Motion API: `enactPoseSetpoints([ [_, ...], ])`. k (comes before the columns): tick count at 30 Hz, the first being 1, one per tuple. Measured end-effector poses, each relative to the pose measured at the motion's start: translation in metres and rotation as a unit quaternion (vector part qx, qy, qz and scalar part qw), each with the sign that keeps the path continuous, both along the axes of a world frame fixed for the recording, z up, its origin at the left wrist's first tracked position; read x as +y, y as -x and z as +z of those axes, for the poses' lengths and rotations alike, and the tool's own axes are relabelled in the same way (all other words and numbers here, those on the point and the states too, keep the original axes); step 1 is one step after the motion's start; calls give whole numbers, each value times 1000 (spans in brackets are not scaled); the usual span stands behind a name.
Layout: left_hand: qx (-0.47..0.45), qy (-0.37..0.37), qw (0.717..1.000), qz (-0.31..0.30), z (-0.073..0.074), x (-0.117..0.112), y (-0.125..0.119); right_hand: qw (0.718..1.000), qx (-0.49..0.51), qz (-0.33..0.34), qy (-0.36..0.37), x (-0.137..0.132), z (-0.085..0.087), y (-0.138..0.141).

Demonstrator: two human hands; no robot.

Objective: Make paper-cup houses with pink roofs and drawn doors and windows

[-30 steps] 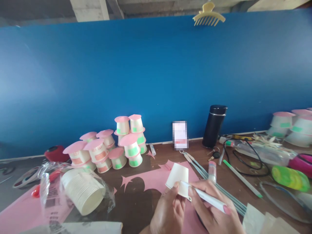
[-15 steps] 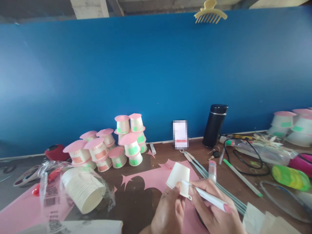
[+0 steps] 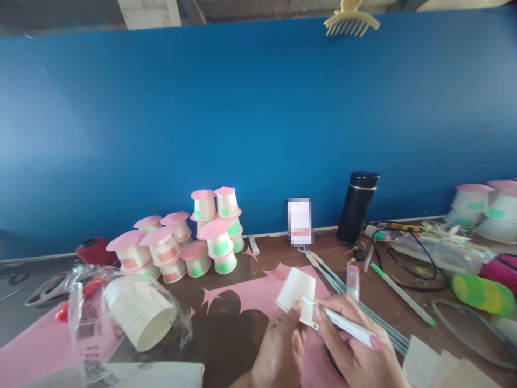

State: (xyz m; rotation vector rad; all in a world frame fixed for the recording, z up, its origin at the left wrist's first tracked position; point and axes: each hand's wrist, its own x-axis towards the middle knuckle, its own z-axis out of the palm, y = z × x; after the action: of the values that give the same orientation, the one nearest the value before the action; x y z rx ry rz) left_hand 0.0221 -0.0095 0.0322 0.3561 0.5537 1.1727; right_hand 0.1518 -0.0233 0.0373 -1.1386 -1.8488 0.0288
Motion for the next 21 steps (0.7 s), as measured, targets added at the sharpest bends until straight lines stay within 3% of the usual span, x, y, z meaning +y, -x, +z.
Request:
enactPoseSetpoints([
  [3,-27,-51,998,-37,-1,-1,0,1000,-3,-7,-7,0,0,0],
  [11,-18,-45,998,-40,-1,0,-1,1000,4,-6,6,-2,4,0],
  [17,56,-128,989,-41,-12,1,1,1000,5,-5,2,-2,4,-1],
  [21,160,-169,972,-29,-22,3,4,1000,3,-3,-9,-2,4,0],
])
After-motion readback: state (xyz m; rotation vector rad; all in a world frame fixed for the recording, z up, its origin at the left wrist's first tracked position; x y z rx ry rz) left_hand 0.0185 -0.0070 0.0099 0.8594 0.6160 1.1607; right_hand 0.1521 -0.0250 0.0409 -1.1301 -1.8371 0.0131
